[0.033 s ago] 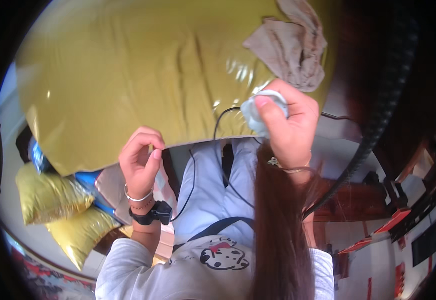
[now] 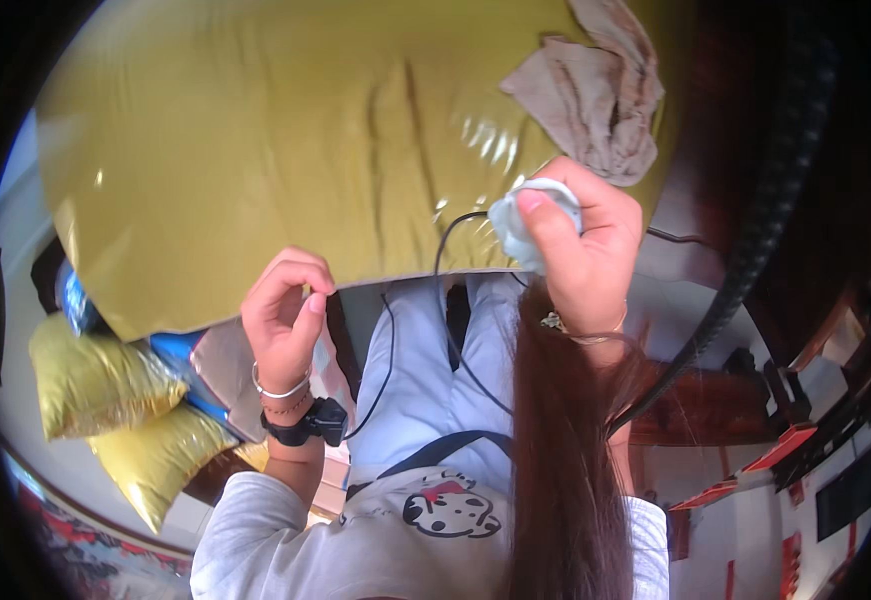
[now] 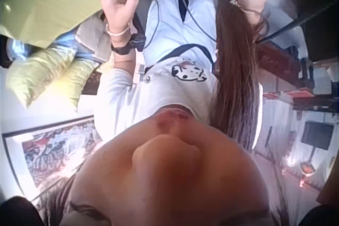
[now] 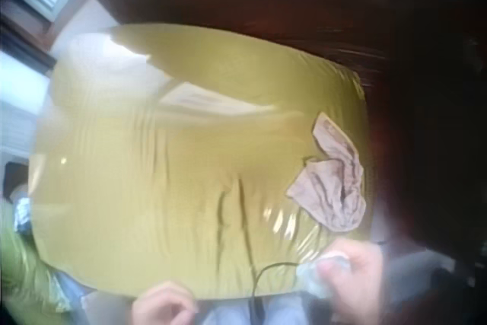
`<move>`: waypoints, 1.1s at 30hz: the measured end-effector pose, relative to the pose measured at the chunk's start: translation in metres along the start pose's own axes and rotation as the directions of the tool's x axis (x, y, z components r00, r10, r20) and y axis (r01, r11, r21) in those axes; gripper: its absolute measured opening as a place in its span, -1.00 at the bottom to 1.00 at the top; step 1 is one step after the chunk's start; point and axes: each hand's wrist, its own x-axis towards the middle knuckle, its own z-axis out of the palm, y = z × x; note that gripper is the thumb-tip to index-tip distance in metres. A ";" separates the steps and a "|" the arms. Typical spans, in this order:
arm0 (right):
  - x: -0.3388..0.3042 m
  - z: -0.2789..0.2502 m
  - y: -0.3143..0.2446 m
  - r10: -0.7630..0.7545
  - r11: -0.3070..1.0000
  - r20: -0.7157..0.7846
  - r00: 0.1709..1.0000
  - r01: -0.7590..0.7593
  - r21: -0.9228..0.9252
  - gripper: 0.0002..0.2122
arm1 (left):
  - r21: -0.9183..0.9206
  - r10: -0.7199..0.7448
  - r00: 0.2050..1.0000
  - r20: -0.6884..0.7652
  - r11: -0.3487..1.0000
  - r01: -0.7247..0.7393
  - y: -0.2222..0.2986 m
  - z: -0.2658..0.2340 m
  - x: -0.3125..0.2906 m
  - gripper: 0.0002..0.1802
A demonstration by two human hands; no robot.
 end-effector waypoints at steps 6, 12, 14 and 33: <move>0.000 0.038 0.001 0.027 0.997 0.168 0.985 -0.015 -0.072 -0.82 | -0.096 0.000 0.994 -0.110 0.995 -0.011 -0.011 -0.025 -0.031 -0.95; -0.007 0.082 0.003 0.075 0.993 0.315 0.946 -0.042 -0.108 -0.85 | -0.192 -0.045 0.994 -0.097 0.981 0.026 -0.028 -0.060 -0.075 -0.85; -0.011 0.098 0.006 0.087 0.988 0.369 0.925 -0.031 -0.154 -0.85 | -0.191 -0.133 0.983 -0.125 0.976 0.108 -0.033 -0.070 -0.095 -0.83; -0.083 0.232 0.009 0.013 0.929 0.584 0.812 0.206 -0.306 -0.87 | -0.126 -0.680 0.550 -0.485 0.677 0.725 -0.244 -0.066 -0.293 -0.57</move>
